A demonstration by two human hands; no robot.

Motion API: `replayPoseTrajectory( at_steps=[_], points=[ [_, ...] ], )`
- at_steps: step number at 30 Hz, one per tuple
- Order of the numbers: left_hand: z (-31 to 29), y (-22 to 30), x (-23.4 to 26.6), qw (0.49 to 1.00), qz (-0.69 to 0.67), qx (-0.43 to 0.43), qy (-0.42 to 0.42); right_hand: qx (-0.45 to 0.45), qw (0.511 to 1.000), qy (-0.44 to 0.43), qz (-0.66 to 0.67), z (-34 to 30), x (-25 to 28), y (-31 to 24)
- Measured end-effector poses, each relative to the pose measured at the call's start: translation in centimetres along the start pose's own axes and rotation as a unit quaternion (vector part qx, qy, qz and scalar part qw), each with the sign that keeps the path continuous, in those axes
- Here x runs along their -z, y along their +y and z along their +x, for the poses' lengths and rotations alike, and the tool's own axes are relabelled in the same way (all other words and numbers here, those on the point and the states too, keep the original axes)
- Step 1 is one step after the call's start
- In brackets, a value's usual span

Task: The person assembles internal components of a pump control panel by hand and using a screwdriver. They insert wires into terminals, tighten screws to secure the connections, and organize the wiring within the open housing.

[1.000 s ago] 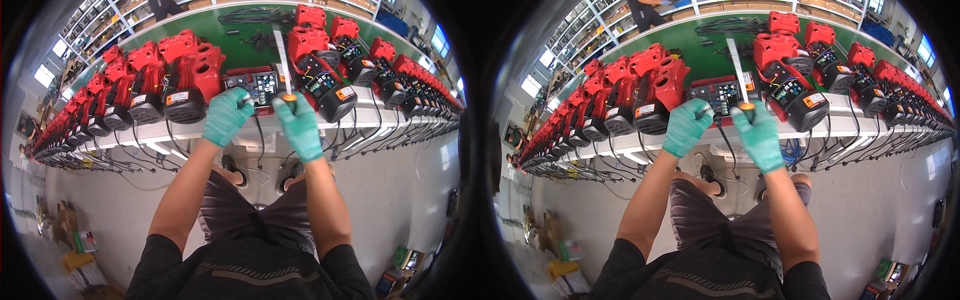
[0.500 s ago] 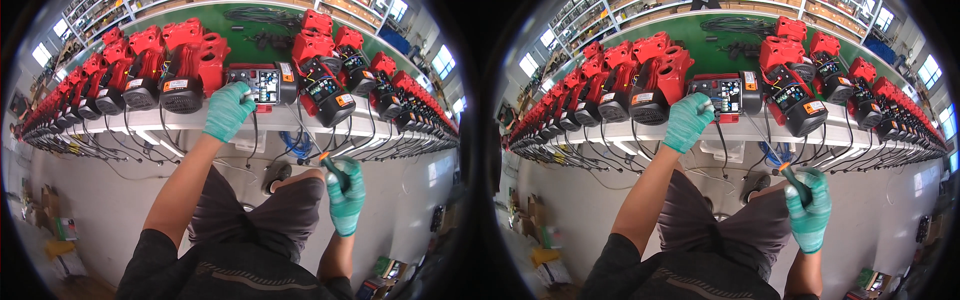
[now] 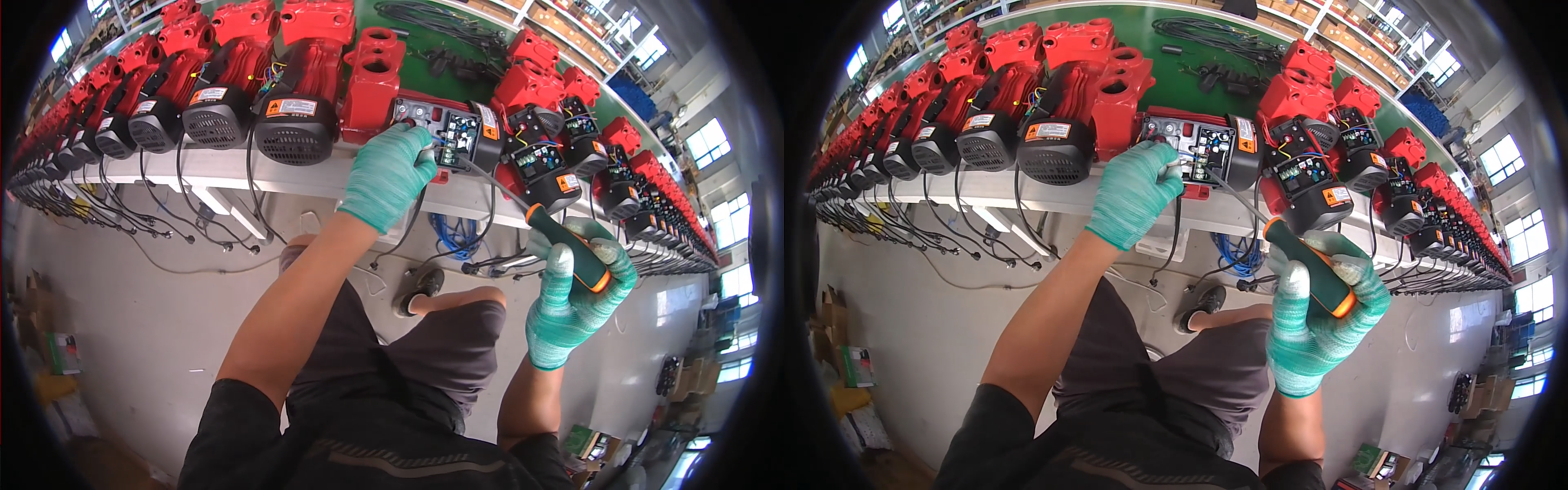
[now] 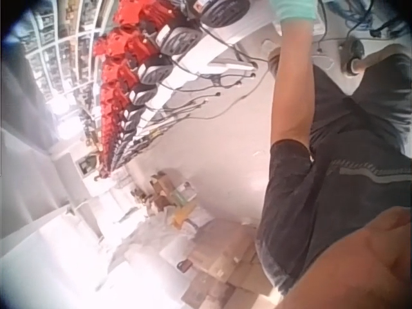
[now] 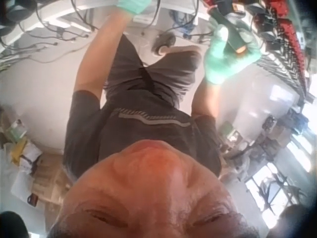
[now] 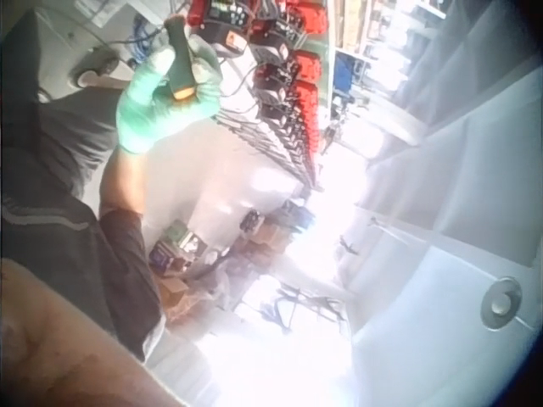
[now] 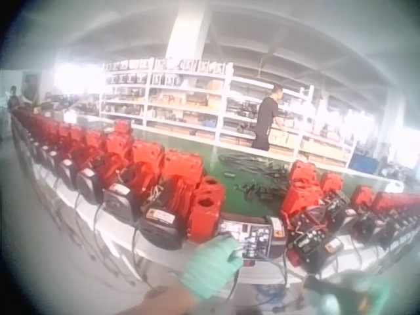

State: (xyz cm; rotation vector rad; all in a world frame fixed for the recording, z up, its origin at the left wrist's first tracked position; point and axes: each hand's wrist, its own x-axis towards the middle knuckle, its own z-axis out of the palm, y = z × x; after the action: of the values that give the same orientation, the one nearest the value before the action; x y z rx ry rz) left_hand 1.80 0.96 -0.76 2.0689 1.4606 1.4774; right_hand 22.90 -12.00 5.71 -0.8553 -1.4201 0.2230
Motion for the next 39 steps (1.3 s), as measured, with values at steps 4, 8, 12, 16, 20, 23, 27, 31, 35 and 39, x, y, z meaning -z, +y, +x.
replayPoseTrajectory(
  at_steps=[4, 8, 12, 16, 20, 23, 27, 31, 35, 39],
  points=[
    [-0.1, -0.3, -0.2, 1.000, 0.005, 0.003, 0.003, 0.034, 0.999, -0.003, -0.016, 0.1, -0.6, 0.0],
    [-0.2, -0.5, -0.4, 1.000, 0.009, -0.004, 0.002, 0.029, 0.999, 0.001, -0.018, -0.4, -0.5, 0.3],
    [-0.2, -0.3, -0.3, 1.000, 0.012, -0.002, -0.001, -0.001, 1.000, 0.001, -0.018, -0.7, -0.3, 0.4],
    [-0.2, -0.2, -0.5, 1.000, 0.001, -0.003, 0.006, -0.003, 1.000, -0.003, -0.010, -0.8, -0.6, 0.3],
    [-0.2, -0.3, -0.3, 1.000, 0.014, -0.003, 0.002, 0.049, 0.996, 0.019, -0.071, -0.5, -0.9, 0.3],
    [-0.2, -0.3, -0.2, 1.000, 0.020, -0.007, -0.003, 0.137, 0.965, -0.061, -0.217, 0.9, -0.4, -1.3],
    [-0.1, -0.3, 0.0, 1.000, 0.020, -0.003, -0.018, 0.124, 0.956, -0.063, -0.259, 1.9, -1.1, -1.9],
    [0.0, -0.2, 0.1, 1.000, 0.006, -0.001, -0.022, 0.029, 0.982, 0.029, -0.185, 2.6, -1.5, -1.0],
    [0.0, 0.1, 0.1, 1.000, -0.008, -0.008, -0.010, 0.142, 0.963, -0.055, -0.224, 2.6, -1.1, -1.4],
    [0.0, -0.2, -0.1, 1.000, -0.014, -0.001, -0.013, 0.228, 0.910, -0.214, -0.272, 3.2, -2.0, -3.8]
  ],
)
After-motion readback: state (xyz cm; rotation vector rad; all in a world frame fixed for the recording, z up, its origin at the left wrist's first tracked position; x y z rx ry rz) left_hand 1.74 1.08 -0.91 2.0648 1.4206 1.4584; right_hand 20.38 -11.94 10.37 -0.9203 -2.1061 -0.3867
